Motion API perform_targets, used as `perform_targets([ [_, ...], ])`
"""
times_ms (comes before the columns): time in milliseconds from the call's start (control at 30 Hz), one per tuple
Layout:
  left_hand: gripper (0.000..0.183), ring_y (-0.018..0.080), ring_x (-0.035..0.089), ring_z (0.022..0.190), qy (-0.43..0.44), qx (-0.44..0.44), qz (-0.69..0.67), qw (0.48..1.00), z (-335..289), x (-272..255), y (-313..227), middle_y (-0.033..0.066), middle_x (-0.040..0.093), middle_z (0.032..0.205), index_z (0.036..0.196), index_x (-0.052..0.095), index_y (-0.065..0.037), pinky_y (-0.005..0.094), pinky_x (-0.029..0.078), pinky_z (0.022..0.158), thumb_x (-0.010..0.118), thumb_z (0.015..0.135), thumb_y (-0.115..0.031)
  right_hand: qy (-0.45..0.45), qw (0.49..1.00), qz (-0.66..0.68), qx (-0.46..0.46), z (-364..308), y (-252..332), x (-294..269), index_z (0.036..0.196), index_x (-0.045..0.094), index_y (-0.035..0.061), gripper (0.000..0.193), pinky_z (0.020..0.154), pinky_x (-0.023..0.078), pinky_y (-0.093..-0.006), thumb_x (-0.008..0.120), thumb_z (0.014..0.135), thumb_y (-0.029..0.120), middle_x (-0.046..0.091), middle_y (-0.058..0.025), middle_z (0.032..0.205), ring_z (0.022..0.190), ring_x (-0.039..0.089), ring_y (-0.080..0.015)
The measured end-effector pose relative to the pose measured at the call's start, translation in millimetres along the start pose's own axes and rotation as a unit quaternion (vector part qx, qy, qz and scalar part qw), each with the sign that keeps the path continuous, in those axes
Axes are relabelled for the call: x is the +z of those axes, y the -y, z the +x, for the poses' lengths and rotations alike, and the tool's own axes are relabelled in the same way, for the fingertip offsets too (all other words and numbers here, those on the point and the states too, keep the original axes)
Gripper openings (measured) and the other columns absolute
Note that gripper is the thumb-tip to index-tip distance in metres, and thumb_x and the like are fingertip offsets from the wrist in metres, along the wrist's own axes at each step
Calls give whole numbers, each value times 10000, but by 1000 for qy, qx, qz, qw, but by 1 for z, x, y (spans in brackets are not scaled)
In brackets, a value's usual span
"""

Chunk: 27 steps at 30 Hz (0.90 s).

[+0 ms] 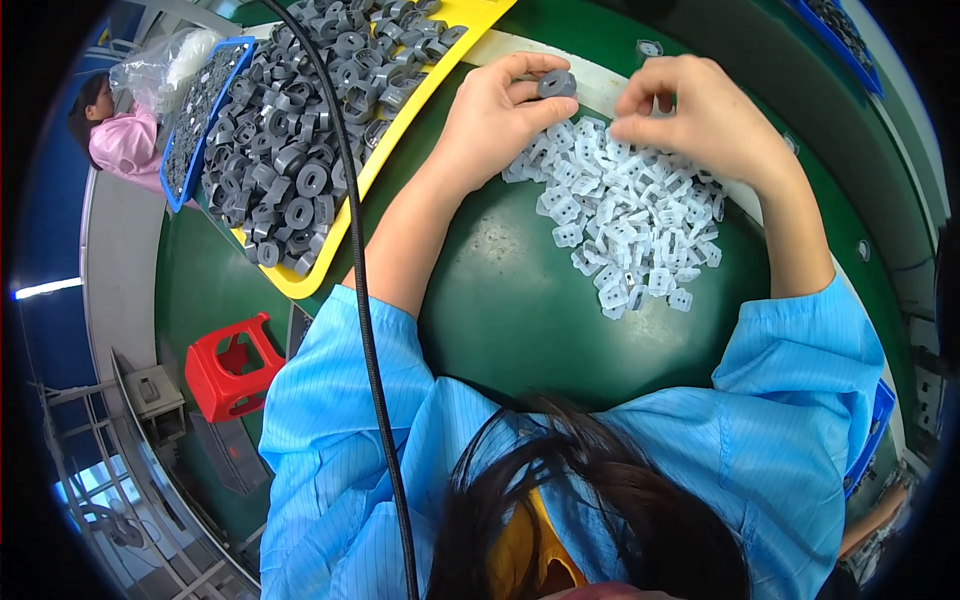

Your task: The person assembles or sorts small plastic components by hand at an industrial workbench, placing them into a plastic tray.

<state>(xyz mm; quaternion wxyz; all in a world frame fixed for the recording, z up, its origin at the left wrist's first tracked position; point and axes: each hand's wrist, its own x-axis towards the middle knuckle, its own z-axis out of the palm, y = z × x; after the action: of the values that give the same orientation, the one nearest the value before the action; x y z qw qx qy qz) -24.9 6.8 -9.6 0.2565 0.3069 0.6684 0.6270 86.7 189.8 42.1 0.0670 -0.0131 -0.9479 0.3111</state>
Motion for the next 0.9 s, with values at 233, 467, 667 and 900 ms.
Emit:
perform_targets([
  [233, 381, 61, 581, 830, -31, 130, 145, 980, 1, 4, 5, 5, 581, 916, 1158, 565, 13, 201, 490, 749, 713, 811, -38, -14, 992, -87, -87, -11, 14, 18, 798, 644, 15, 154, 730, 486, -391, 705, 725, 136, 618, -146, 780, 753, 601, -310],
  [467, 341, 120, 619, 874, -42, 75, -18, 996, 3, 0, 2, 80, 636, 975, 1118, 536, 21, 234, 501, 803, 686, 813, -7, -11, 993, 22, -119, -6, 17, 35, 866, 588, -5, 149, 698, 488, -392, 650, 735, 27, 612, -153, 786, 761, 609, -322],
  [667, 343, 127, 622, 884, -37, 33, -5, 999, 4, -7, 3, 89, 652, 972, 1104, 542, 11, 247, 498, 815, 701, 803, -31, 0, 991, 121, -63, -5, 9, 31, 949, 635, -32, 236, 716, 524, -316, 666, 719, 11, 662, -151, 838, 744, 651, -221],
  [900, 357, 127, 621, 905, -15, 54, -27, 998, 4, -6, 11, 83, 646, 978, 1105, 539, 13, 246, 500, 819, 709, 794, -21, 34, 991, 130, 16, 0, 5, 30, 850, 663, -42, 170, 670, 512, -277, 686, 718, 63, 660, -106, 737, 678, 636, -168],
])
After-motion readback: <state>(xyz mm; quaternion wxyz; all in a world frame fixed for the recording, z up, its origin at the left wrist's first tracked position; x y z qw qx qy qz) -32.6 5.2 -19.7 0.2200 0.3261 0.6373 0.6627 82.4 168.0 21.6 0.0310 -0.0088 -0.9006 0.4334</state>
